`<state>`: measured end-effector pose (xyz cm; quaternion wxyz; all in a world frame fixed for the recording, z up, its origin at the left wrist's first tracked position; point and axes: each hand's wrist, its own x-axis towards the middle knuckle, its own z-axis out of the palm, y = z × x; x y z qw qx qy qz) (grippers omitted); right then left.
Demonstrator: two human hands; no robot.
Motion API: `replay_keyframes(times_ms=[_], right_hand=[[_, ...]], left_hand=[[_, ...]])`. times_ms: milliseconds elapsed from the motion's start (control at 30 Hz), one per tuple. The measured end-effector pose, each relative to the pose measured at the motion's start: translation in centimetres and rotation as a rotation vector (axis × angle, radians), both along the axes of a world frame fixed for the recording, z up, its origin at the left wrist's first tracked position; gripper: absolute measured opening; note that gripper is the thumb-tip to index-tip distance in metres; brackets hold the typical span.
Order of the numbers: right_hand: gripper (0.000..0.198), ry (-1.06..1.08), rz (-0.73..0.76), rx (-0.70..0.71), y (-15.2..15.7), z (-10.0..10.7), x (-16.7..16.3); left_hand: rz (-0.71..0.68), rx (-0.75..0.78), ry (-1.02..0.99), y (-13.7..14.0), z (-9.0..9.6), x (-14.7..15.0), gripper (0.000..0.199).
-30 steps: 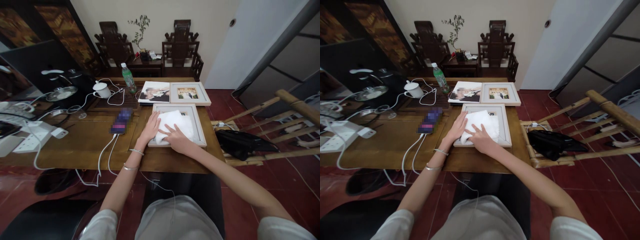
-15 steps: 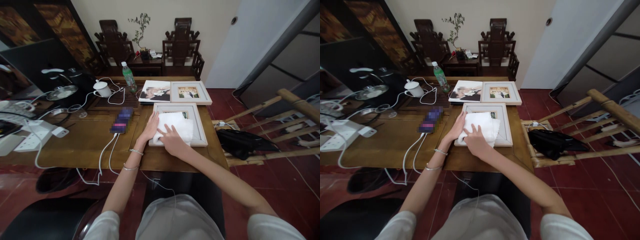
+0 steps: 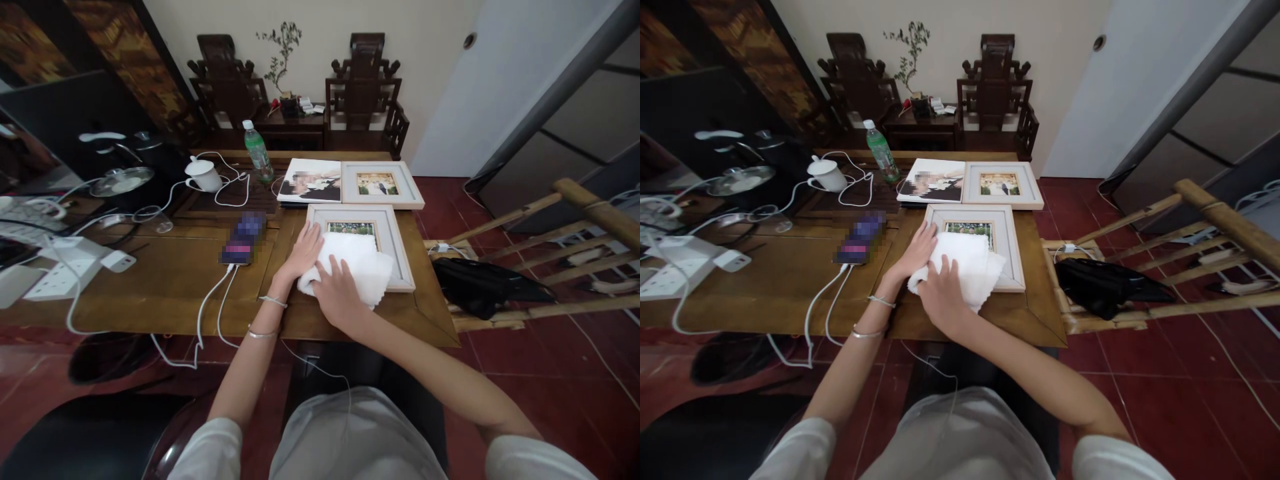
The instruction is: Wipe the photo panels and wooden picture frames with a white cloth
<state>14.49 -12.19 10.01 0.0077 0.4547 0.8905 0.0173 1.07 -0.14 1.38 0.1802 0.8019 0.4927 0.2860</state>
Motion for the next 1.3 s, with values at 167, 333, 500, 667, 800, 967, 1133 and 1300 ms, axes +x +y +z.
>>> replay_keyframes(times_ms=[167,333,500,667,800,967,1133,1300], right_hand=[[0.036,-0.059,-0.007,-0.009,0.2,-0.6,4.2],[0.035,-0.143,-0.096,-0.022,-0.2,0.9,9.0],[0.033,-0.155,-0.066,-0.009,0.0,1.0,8.0],[0.033,-0.039,0.137,0.085,1.4,-1.0,3.5],[0.035,-0.008,0.148,0.088,1.5,-1.4,4.1],[0.037,-0.072,-0.006,0.049,0.2,-0.1,9.7],[0.04,-0.148,-0.061,0.054,0.0,0.9,13.8],[0.034,-0.112,0.017,0.056,0.7,0.5,10.7]], left_hand=[[0.018,0.102,0.098,-0.5,0.1,0.3,0.056],[0.026,0.135,0.153,-0.6,0.2,0.4,0.054],[0.06,0.11,0.141,-0.5,0.0,0.6,0.051],[0.048,0.174,0.119,-0.6,0.0,0.4,0.048],[0.034,0.192,0.095,-0.6,0.1,0.2,0.045],[0.025,0.191,0.075,-0.7,-0.1,0.2,0.045],[0.029,0.179,0.098,-0.6,-0.3,0.2,0.047],[0.05,0.101,0.102,-0.2,-0.3,0.2,0.047]])
